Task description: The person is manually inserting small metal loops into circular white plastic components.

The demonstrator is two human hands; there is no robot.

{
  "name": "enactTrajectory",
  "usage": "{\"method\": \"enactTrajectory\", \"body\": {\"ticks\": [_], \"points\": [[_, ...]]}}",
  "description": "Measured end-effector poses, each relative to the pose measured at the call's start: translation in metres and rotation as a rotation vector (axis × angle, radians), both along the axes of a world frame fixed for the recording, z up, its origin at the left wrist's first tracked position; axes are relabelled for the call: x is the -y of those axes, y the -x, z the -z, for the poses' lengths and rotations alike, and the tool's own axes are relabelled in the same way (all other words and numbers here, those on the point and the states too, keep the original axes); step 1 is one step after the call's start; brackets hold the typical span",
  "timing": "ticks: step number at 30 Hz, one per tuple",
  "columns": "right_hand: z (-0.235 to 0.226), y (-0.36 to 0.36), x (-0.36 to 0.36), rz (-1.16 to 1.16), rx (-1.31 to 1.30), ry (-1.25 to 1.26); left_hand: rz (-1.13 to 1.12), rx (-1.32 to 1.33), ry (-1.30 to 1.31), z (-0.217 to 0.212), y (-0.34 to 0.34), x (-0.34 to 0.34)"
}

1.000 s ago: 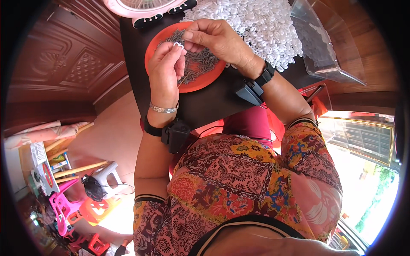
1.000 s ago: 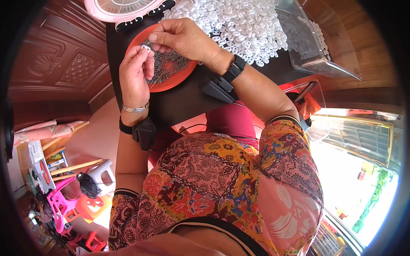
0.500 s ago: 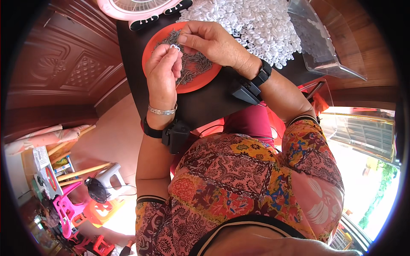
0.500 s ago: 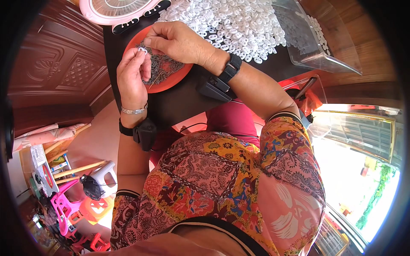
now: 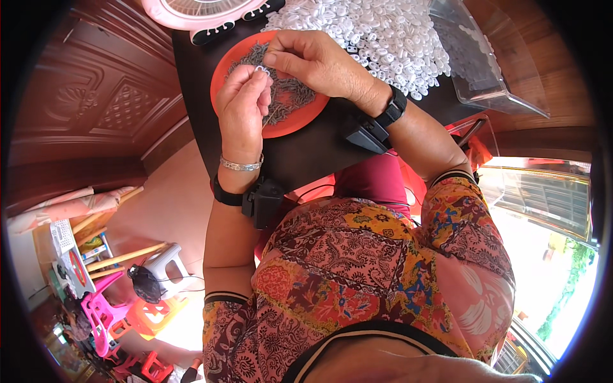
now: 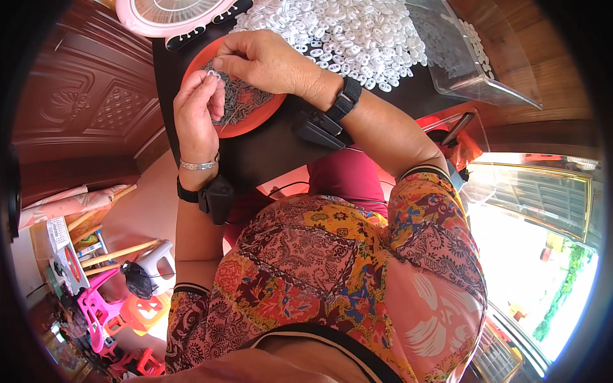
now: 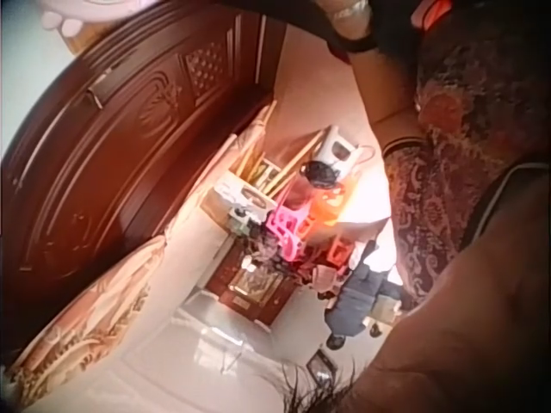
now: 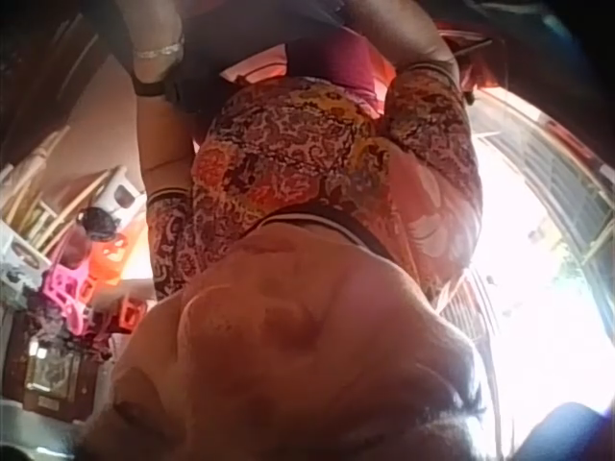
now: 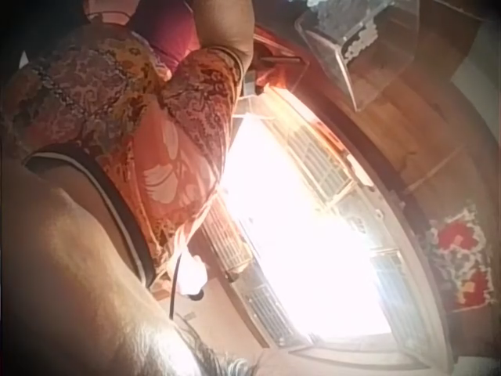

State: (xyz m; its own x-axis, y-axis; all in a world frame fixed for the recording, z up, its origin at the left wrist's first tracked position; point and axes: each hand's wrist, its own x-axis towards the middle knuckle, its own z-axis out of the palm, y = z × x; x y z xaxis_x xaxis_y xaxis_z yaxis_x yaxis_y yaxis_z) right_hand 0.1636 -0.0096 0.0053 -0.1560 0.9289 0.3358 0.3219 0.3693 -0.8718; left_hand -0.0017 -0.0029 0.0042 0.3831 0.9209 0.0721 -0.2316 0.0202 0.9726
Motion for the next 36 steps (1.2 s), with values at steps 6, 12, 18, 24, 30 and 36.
{"method": "enactTrajectory", "body": {"ticks": [6,12,18,24,30,36], "points": [[0.000,0.001,0.000,0.020,0.021,0.016,0.003,-0.022,0.008,-0.002,-0.001,0.002],[-0.002,0.002,0.002,0.020,0.057,-0.004,-0.024,-0.056,-0.011,-0.003,-0.003,0.003],[0.004,0.004,0.000,0.041,0.069,-0.034,-0.010,-0.047,-0.010,0.002,-0.004,0.003],[0.003,0.006,0.001,0.016,0.057,-0.019,-0.043,-0.045,-0.021,0.003,-0.005,0.005],[0.006,0.000,-0.002,-0.001,0.077,-0.057,0.001,-0.061,0.015,0.001,-0.005,0.003],[-0.011,-0.035,-0.009,0.429,0.503,-0.180,-0.037,-0.034,0.071,0.005,0.002,-0.004]]}}
